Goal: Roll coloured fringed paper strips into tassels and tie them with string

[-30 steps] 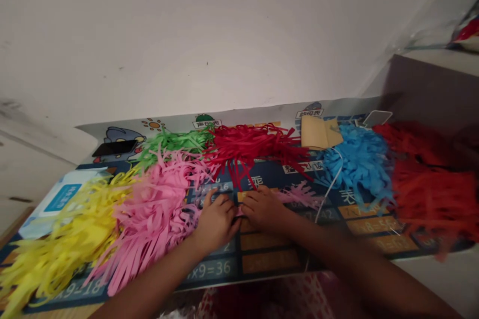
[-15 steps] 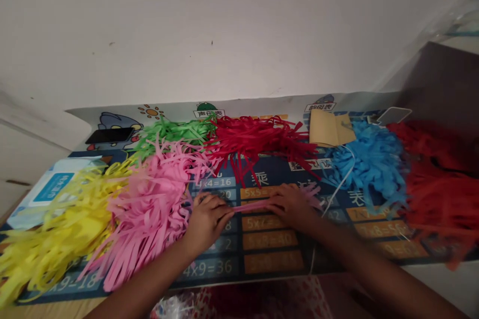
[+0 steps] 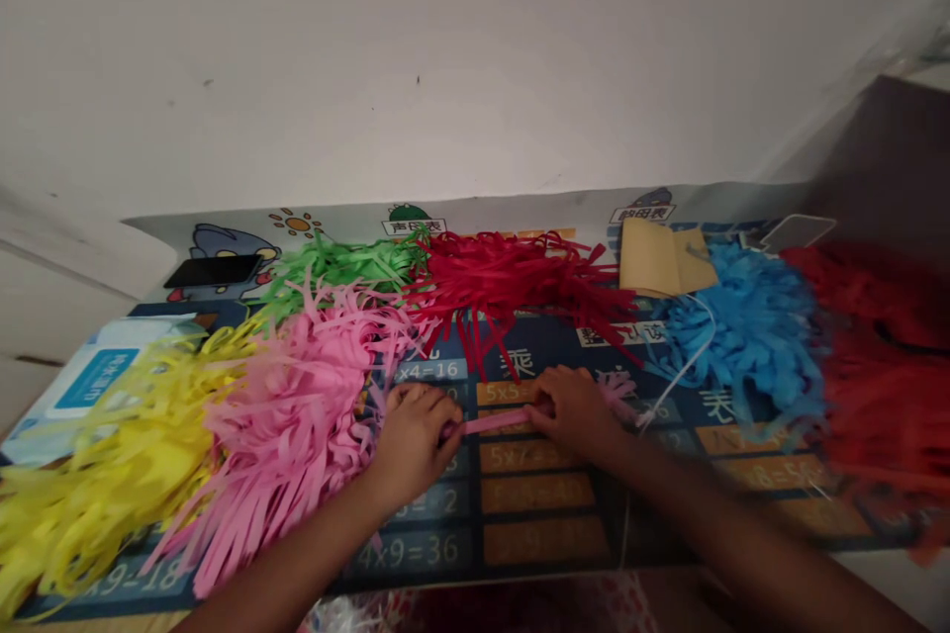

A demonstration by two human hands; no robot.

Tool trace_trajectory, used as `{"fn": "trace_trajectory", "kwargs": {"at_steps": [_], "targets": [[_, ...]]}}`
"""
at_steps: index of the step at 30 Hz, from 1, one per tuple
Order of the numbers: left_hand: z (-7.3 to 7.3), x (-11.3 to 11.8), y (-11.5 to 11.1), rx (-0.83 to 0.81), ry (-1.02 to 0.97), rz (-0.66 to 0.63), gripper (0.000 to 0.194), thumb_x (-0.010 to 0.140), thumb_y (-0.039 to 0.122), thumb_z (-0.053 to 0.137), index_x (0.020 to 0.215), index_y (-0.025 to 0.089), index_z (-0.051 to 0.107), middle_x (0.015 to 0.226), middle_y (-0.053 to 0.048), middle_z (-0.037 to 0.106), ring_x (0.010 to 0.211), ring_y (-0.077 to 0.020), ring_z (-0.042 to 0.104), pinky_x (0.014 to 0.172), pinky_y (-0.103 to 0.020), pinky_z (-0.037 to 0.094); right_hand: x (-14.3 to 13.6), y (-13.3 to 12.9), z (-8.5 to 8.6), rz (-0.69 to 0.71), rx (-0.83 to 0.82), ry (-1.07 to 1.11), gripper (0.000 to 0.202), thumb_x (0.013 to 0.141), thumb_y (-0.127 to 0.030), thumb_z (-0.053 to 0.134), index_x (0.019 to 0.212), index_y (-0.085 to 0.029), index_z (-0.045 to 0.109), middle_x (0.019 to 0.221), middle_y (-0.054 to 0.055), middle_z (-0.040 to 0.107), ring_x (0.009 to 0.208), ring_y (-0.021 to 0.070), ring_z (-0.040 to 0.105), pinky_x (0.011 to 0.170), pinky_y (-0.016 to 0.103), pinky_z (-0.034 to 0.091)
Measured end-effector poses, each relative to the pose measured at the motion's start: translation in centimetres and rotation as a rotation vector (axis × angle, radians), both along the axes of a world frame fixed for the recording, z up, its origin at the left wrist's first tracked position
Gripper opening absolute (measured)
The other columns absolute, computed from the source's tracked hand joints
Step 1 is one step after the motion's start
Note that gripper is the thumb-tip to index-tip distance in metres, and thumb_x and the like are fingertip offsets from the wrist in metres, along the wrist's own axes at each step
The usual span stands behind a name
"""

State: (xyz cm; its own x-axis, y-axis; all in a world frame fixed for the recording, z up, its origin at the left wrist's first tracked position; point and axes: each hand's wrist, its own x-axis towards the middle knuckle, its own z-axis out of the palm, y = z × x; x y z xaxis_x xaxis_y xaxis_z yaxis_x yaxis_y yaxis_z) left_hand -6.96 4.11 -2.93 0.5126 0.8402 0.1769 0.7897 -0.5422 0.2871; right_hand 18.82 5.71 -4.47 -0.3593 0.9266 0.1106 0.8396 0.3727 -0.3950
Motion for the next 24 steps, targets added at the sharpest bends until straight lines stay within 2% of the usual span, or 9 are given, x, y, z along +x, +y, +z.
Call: {"fn": "trace_trajectory", "kwargs": {"at_steps": [2, 4, 6, 8, 11, 14, 18, 21, 24], "targets": [[-0.1, 0.0, -0.3, 0.126, 0.027, -0.106, 0.015, 0.087, 0.019, 0.061, 0.097, 0.028, 0.067, 0.090, 0.001, 0.067, 0.094, -0.0217, 0.054, 0.097, -0.048, 0.027, 0.3, -0.5, -0.2, 0.067, 0.113, 0.004, 0.008, 0.082, -0.026, 0.071, 0.079, -0.020, 0.066, 0.085, 0.002, 0.067, 0.085, 0.0201, 0.053, 0.074, 0.035, 0.027], [-0.3, 0.1, -0.6, 0.218, 0.088, -0.201, 0.020, 0.088, 0.021, 0.061, 0.105, 0.032, 0.065, 0.093, 0.003, 0.067, 0.097, -0.0217, 0.052, 0.103, -0.049, 0.022, 0.5, -0.9, -0.4, 0.221, 0.295, -0.004, 0.003, 0.087, -0.026, 0.068, 0.083, -0.025, 0.068, 0.090, 0.000, 0.069, 0.092, 0.0207, 0.053, 0.084, 0.040, 0.027], [-0.5, 0.5, -0.7, 0.243, 0.131, -0.230, 0.019, 0.087, 0.022, 0.063, 0.104, 0.029, 0.065, 0.091, 0.003, 0.067, 0.097, -0.0212, 0.051, 0.105, -0.048, 0.020, 0.3, -1.1, -0.6, 0.358, 0.440, -0.035, 0.007, 0.092, -0.024, 0.063, 0.088, -0.027, 0.068, 0.088, -0.001, 0.070, 0.095, 0.0201, 0.053, 0.093, 0.044, 0.024], [-0.6, 1.1, -0.6, 0.246, 0.134, -0.218, 0.014, 0.085, 0.021, 0.064, 0.098, 0.026, 0.065, 0.088, 0.003, 0.066, 0.096, -0.0210, 0.051, 0.106, -0.048, 0.020, -0.1, -1.0, -0.9, 0.409, 0.484, -0.080, 0.009, 0.093, -0.020, 0.060, 0.090, -0.024, 0.067, 0.086, 0.000, 0.069, 0.096, 0.0195, 0.053, 0.097, 0.044, 0.023], [-0.6, 1.9, -0.3, 0.277, 0.111, -0.187, 0.004, 0.086, 0.022, 0.062, 0.089, 0.023, 0.065, 0.082, 0.003, 0.065, 0.092, -0.0200, 0.052, 0.105, -0.048, 0.022, -0.8, -0.3, -0.8, 0.427, 0.488, -0.116, 0.011, 0.091, -0.016, 0.061, 0.082, -0.020, 0.065, 0.082, 0.001, 0.068, 0.089, 0.0180, 0.053, 0.096, 0.042, 0.027], [-0.6, 2.4, -0.1, 0.310, 0.091, -0.177, 0.005, 0.088, 0.022, 0.061, 0.088, 0.024, 0.066, 0.078, 0.003, 0.063, 0.090, -0.0185, 0.052, 0.103, -0.047, 0.025, -1.5, 0.0, -0.1, 0.364, 0.446, -0.118, 0.013, 0.088, -0.021, 0.064, 0.075, -0.020, 0.063, 0.077, 0.000, 0.066, 0.084, 0.0178, 0.053, 0.089, 0.041, 0.031], [-0.9, 2.5, -0.1, 0.351, 0.074, -0.157, 0.008, 0.088, 0.017, 0.061, 0.083, 0.021, 0.066, 0.077, 0.002, 0.063, 0.087, -0.0183, 0.052, 0.101, -0.047, 0.027, -3.3, -0.8, 0.4, 0.296, 0.457, -0.116, 0.008, 0.088, -0.026, 0.065, 0.084, -0.019, 0.064, 0.088, 0.003, 0.068, 0.091, 0.0213, 0.054, 0.086, 0.043, 0.030], [-1.5, 2.0, -0.5, 0.376, 0.069, -0.163, 0.010, 0.089, 0.013, 0.060, 0.087, 0.020, 0.067, 0.077, 0.001, 0.063, 0.085, -0.0185, 0.052, 0.097, -0.044, 0.031, -4.0, -1.6, -0.5, 0.350, 0.517, -0.126, 0.007, 0.092, -0.019, 0.060, 0.086, -0.018, 0.064, 0.085, 0.003, 0.068, 0.087, 0.0211, 0.054, 0.084, 0.042, 0.032], [-2.1, 0.9, -1.2, 0.378, 0.056, -0.190, 0.014, 0.091, 0.014, 0.057, 0.099, 0.020, 0.067, 0.080, -0.001, 0.064, 0.083, -0.0186, 0.051, 0.089, -0.041, 0.036, -2.6, -2.1, -1.6, 0.388, 0.512, -0.069, 0.010, 0.094, -0.017, 0.057, 0.090, -0.018, 0.066, 0.086, 0.003, 0.070, 0.086, 0.0208, 0.055, 0.081, 0.039, 0.033]]}}
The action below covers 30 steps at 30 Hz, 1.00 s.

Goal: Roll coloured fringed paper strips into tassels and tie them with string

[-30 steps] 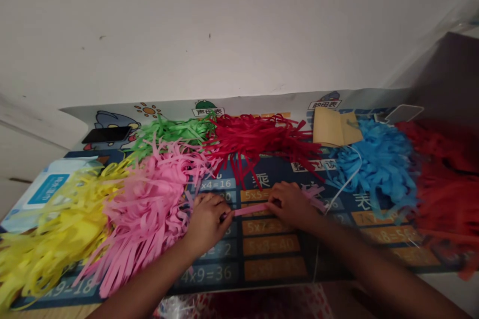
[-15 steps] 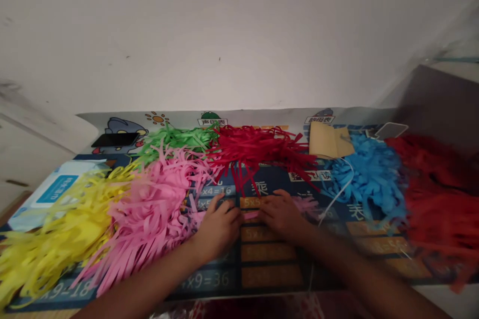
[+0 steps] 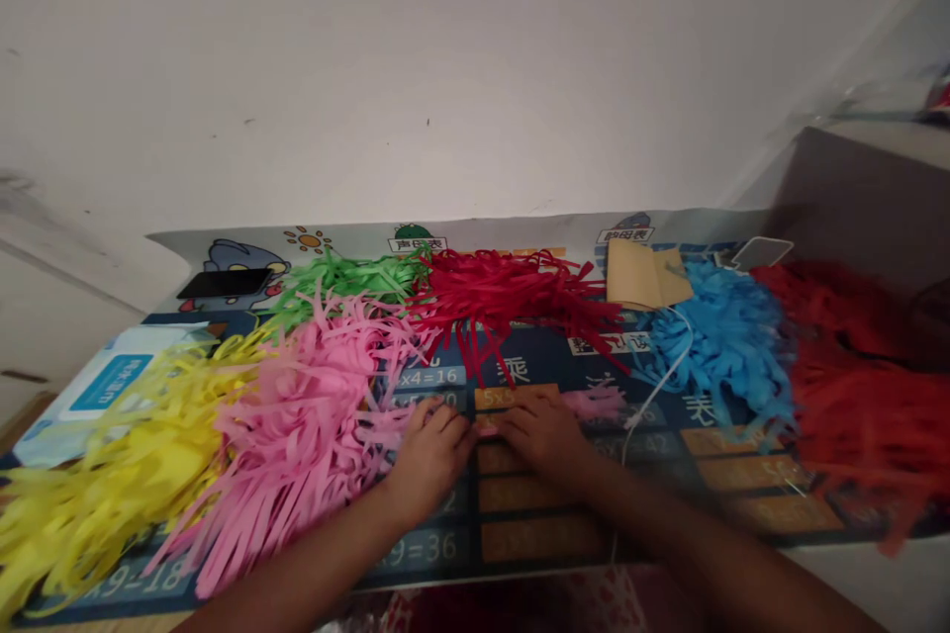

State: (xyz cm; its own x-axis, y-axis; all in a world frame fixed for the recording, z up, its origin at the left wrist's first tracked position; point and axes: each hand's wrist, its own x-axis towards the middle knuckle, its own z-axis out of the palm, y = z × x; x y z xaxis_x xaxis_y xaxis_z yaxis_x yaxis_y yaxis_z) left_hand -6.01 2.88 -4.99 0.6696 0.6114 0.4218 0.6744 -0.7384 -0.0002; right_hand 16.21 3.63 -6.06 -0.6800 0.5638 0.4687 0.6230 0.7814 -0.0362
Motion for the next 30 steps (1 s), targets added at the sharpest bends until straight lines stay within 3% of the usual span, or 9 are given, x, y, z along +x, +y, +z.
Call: {"fn": "trace_trajectory", "kwargs": {"at_steps": [5, 10, 15, 21, 24, 28, 30], "targets": [[0.0, -1.7, -0.7, -0.217, -0.186, -0.038, 0.016, 0.095, 0.019, 0.052, 0.096, 0.020, 0.069, 0.086, -0.003, 0.067, 0.082, -0.0176, 0.054, 0.072, -0.032, 0.040, 3.8, 0.0, -0.5, -0.010, -0.241, 0.187, 0.014, 0.095, -0.023, 0.058, 0.089, -0.023, 0.071, 0.088, 0.001, 0.071, 0.083, 0.0184, 0.057, 0.076, 0.036, 0.032], [-0.1, -2.3, -0.4, -0.420, -0.371, -0.047, 0.014, 0.093, 0.021, 0.056, 0.090, 0.019, 0.070, 0.082, -0.004, 0.067, 0.078, -0.0169, 0.058, 0.070, -0.030, 0.042, 4.9, 0.6, -0.1, -0.082, -0.489, 0.241, 0.010, 0.086, -0.026, 0.069, 0.078, -0.022, 0.072, 0.087, 0.003, 0.069, 0.084, 0.0194, 0.059, 0.074, 0.034, 0.037], [0.0, -1.9, -0.4, -0.425, -0.324, 0.054, 0.011, 0.089, 0.028, 0.063, 0.084, 0.020, 0.070, 0.083, -0.003, 0.067, 0.078, -0.0190, 0.060, 0.071, -0.033, 0.040, 4.7, 0.6, 0.2, -0.121, -0.516, 0.213, 0.002, 0.084, -0.022, 0.070, 0.082, -0.021, 0.072, 0.092, 0.004, 0.068, 0.091, 0.0206, 0.058, 0.079, 0.035, 0.038], [1.7, -0.2, 0.0, -0.484, -0.111, 0.247, 0.013, 0.083, 0.019, 0.063, 0.071, 0.020, 0.066, 0.074, -0.002, 0.065, 0.075, -0.0200, 0.059, 0.071, -0.035, 0.036, 3.1, 0.9, 2.2, -0.288, -0.635, 0.057, 0.010, 0.076, -0.012, 0.071, 0.071, -0.019, 0.065, 0.085, 0.002, 0.066, 0.083, 0.0197, 0.055, 0.071, 0.032, 0.035], [2.0, 0.3, 0.0, -0.427, -0.062, 0.205, 0.008, 0.083, 0.016, 0.063, 0.080, 0.022, 0.067, 0.079, -0.001, 0.066, 0.082, -0.0212, 0.057, 0.076, -0.038, 0.034, 2.7, 1.0, 2.8, -0.262, -0.561, -0.012, 0.009, 0.077, -0.013, 0.070, 0.077, -0.021, 0.068, 0.086, 0.001, 0.068, 0.083, 0.0199, 0.055, 0.071, 0.034, 0.031], [1.4, 0.8, -0.4, -0.261, 0.061, -0.044, 0.019, 0.083, 0.015, 0.066, 0.098, 0.027, 0.066, 0.090, 0.001, 0.068, 0.090, -0.0197, 0.055, 0.087, -0.040, 0.032, 2.8, 0.8, 2.7, -0.030, -0.326, -0.056, 0.002, 0.084, -0.023, 0.069, 0.086, -0.024, 0.069, 0.088, 0.001, 0.070, 0.094, 0.0209, 0.056, 0.082, 0.040, 0.029], [1.1, 1.2, -0.5, -0.227, 0.085, -0.041, 0.016, 0.083, 0.016, 0.067, 0.096, 0.024, 0.066, 0.088, 0.001, 0.067, 0.087, -0.0187, 0.055, 0.088, -0.040, 0.032, 2.7, 0.7, 2.4, 0.038, -0.201, -0.103, 0.005, 0.088, -0.026, 0.067, 0.087, -0.022, 0.067, 0.084, 0.001, 0.070, 0.091, 0.0206, 0.055, 0.083, 0.040, 0.029]]}}
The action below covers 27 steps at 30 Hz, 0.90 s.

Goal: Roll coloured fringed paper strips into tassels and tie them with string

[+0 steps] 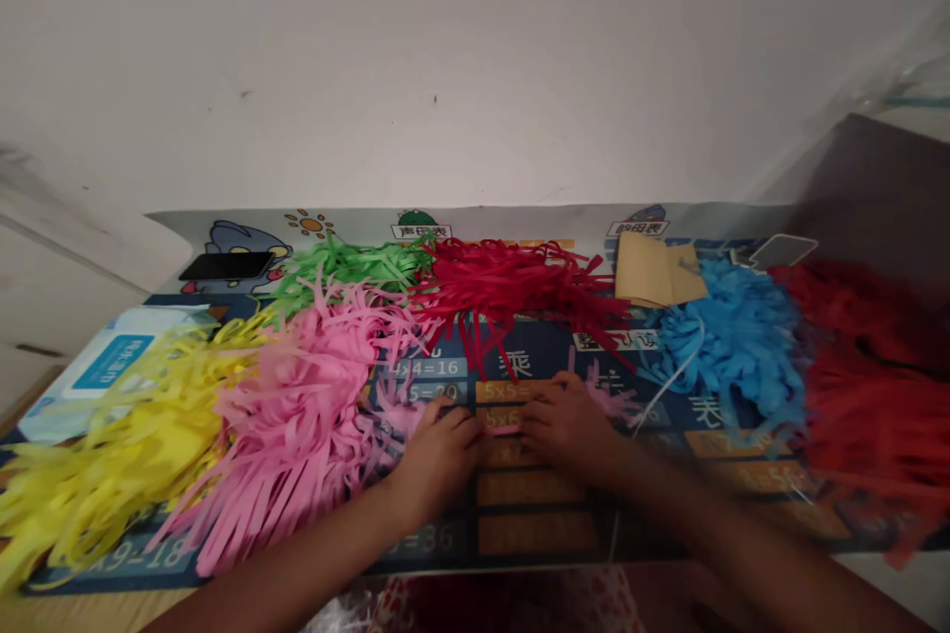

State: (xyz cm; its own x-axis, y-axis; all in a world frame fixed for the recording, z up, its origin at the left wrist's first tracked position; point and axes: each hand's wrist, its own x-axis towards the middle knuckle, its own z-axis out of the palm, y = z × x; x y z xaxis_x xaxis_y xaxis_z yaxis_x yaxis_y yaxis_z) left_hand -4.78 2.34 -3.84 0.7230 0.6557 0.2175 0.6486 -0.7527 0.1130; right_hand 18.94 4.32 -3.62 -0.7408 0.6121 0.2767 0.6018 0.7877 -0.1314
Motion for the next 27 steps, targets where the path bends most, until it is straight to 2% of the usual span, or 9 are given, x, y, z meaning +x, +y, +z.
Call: {"fn": "trace_trajectory", "kwargs": {"at_steps": [5, 9, 11, 13, 16, 19, 22, 24, 27], "targets": [[-0.4, 1.4, 0.3, 0.068, -0.030, 0.052, 0.007, 0.084, 0.016, 0.064, 0.083, 0.023, 0.065, 0.077, 0.002, 0.065, 0.077, -0.0182, 0.055, 0.087, -0.044, 0.032, -0.6, 0.1, -1.1, 0.021, 0.182, -0.037, 0.016, 0.093, -0.015, 0.057, 0.078, -0.017, 0.063, 0.074, 0.002, 0.064, 0.079, 0.0186, 0.052, 0.079, 0.039, 0.031], [-1.1, 2.1, 0.6, 0.160, -0.076, 0.065, 0.009, 0.082, 0.013, 0.064, 0.075, 0.019, 0.063, 0.071, 0.000, 0.064, 0.072, -0.0189, 0.056, 0.087, -0.045, 0.034, -1.1, 0.0, -2.0, -0.025, 0.239, 0.041, 0.020, 0.093, -0.014, 0.053, 0.075, -0.016, 0.062, 0.077, 0.005, 0.065, 0.083, 0.0198, 0.054, 0.080, 0.039, 0.032], [-0.8, 1.8, 0.7, 0.210, -0.112, 0.082, 0.009, 0.084, 0.013, 0.062, 0.076, 0.018, 0.063, 0.072, -0.001, 0.066, 0.071, -0.0187, 0.057, 0.087, -0.045, 0.035, -1.5, -0.5, -1.2, -0.036, 0.270, 0.072, 0.020, 0.094, -0.015, 0.052, 0.077, -0.016, 0.063, 0.081, 0.005, 0.067, 0.087, 0.0201, 0.056, 0.081, 0.038, 0.031], [0.6, 1.0, 0.7, 0.253, -0.150, 0.069, 0.010, 0.087, 0.013, 0.057, 0.081, 0.018, 0.063, 0.076, -0.001, 0.068, 0.071, -0.0170, 0.060, 0.092, -0.046, 0.036, -2.0, -1.3, 0.9, -0.070, 0.231, 0.164, 0.016, 0.094, -0.019, 0.053, 0.084, -0.018, 0.066, 0.083, 0.004, 0.068, 0.087, 0.0192, 0.056, 0.080, 0.037, 0.031], [4.1, -0.5, 0.4, 0.332, -0.243, -0.074, 0.012, 0.092, 0.012, 0.051, 0.092, 0.017, 0.063, 0.087, -0.001, 0.072, 0.074, -0.0135, 0.063, 0.104, -0.046, 0.032, -2.6, -2.3, 5.6, -0.179, -0.086, 0.398, 0.020, 0.097, -0.029, 0.051, 0.094, -0.023, 0.069, 0.089, 0.003, 0.070, 0.083, 0.0176, 0.056, 0.073, 0.033, 0.033], [7.4, -1.5, -0.2, 0.414, -0.342, -0.202, 0.017, 0.094, 0.011, 0.049, 0.101, 0.017, 0.063, 0.091, -0.002, 0.074, 0.079, -0.0135, 0.066, 0.109, -0.047, 0.029, -3.0, -2.1, 8.8, -0.104, -0.768, 0.541, 0.038, 0.095, -0.041, 0.048, 0.072, -0.019, 0.070, 0.065, -0.001, 0.061, 0.059, 0.0123, 0.048, 0.055, 0.025, 0.031], [9.0, -1.6, -1.0, 0.408, -0.407, -0.221, 0.021, 0.096, 0.012, 0.046, 0.106, 0.019, 0.062, 0.092, 0.000, 0.075, 0.082, -0.0126, 0.068, 0.114, -0.045, 0.025, -3.6, -1.6, 8.9, -0.117, -1.310, 0.754, 0.028, 0.079, -0.042, 0.065, 0.067, -0.017, 0.069, 0.055, -0.005, 0.054, 0.048, 0.0086, 0.040, 0.046, 0.021, 0.027], [9.0, -1.4, -1.6, 0.394, -0.458, -0.190, 0.018, 0.095, 0.012, 0.049, 0.106, 0.019, 0.062, 0.090, 0.001, 0.075, 0.082, -0.0119, 0.069, 0.114, -0.042, 0.027, -4.3, -2.1, 8.0, -0.206, -1.432, 0.945, 0.022, 0.067, -0.038, 0.075, 0.067, -0.017, 0.069, 0.055, -0.005, 0.056, 0.046, 0.0074, 0.040, 0.044, 0.020, 0.027], [8.1, -1.1, -2.4, 0.356, -0.518, -0.083, 0.015, 0.093, 0.012, 0.051, 0.102, 0.019, 0.062, 0.088, -0.001, 0.074, 0.081, -0.0132, 0.068, 0.106, -0.038, 0.038, -5.6, -3.9, 6.8, -0.242, -1.429, 1.180, 0.024, 0.061, -0.037, 0.079, 0.064, -0.017, 0.067, 0.052, -0.005, 0.054, 0.045, 0.0068, 0.040, 0.044, 0.019, 0.028]]}}
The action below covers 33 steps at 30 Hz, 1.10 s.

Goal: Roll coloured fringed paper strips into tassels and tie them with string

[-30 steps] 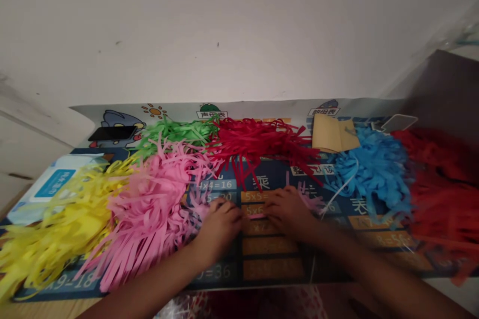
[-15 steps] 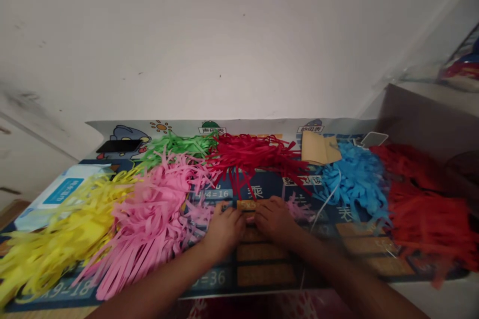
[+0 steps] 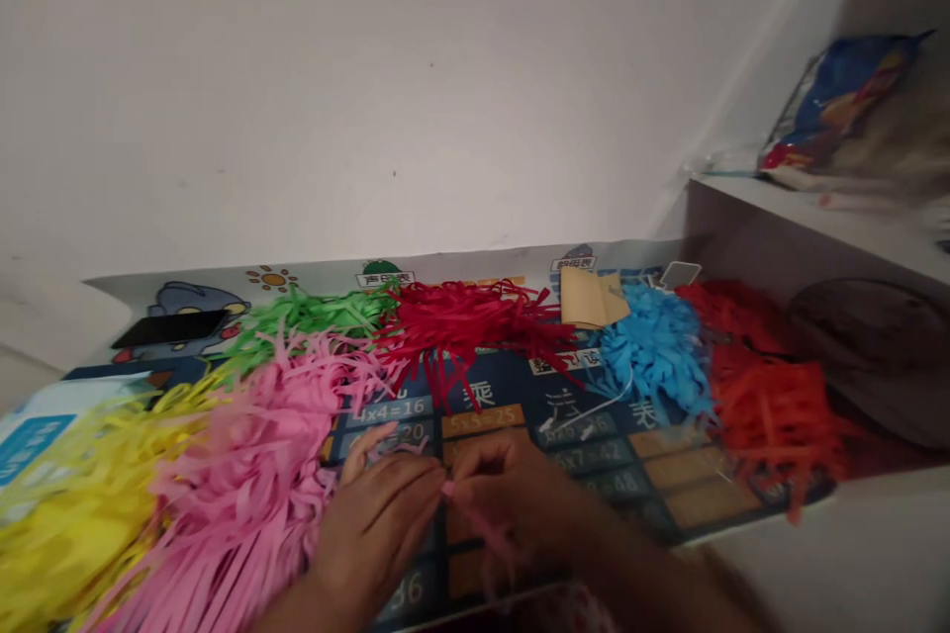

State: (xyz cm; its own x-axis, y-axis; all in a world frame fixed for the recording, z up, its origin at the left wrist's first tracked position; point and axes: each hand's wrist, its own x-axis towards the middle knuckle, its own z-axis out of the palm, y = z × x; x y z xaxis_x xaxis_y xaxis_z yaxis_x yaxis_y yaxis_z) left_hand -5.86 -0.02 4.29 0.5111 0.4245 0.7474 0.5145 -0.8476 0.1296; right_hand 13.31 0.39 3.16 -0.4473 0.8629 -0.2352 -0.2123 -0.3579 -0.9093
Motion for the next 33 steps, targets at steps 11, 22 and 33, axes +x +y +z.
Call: {"fn": "trace_trajectory", "kwargs": {"at_steps": [11, 22, 33], "targets": [[-2.1, 3.4, -1.2, -0.264, -0.173, 0.069, 0.024, 0.091, 0.018, 0.046, 0.103, 0.026, 0.066, 0.087, -0.001, 0.071, 0.080, -0.0164, 0.067, 0.092, -0.034, 0.052, -0.8, -2.2, -0.9, -0.442, 0.215, 0.062, 0.009, 0.067, -0.026, 0.075, 0.074, -0.022, 0.070, 0.065, -0.003, 0.058, 0.052, 0.0102, 0.050, 0.048, 0.021, 0.040], [-2.8, 4.1, -0.1, -0.356, -0.194, 0.105, 0.029, 0.093, 0.046, 0.050, 0.100, 0.023, 0.066, 0.090, -0.004, 0.073, 0.081, -0.0170, 0.069, 0.068, -0.024, 0.056, 0.3, -1.4, -1.8, -0.560, 0.479, -0.128, 0.008, 0.071, -0.016, 0.072, 0.068, -0.023, 0.072, 0.067, -0.002, 0.059, 0.064, 0.0133, 0.054, 0.059, 0.023, 0.041], [-3.4, 6.7, -0.7, -0.450, -0.409, 0.219, 0.011, 0.092, 0.023, 0.053, 0.088, 0.023, 0.063, 0.078, 0.001, 0.071, 0.073, -0.0157, 0.066, 0.070, -0.030, 0.045, -0.5, -1.2, -3.1, -0.737, 0.044, 0.104, 0.015, 0.063, -0.019, 0.076, 0.059, -0.021, 0.062, 0.067, -0.004, 0.054, 0.061, 0.0126, 0.052, 0.059, 0.024, 0.047]]}}
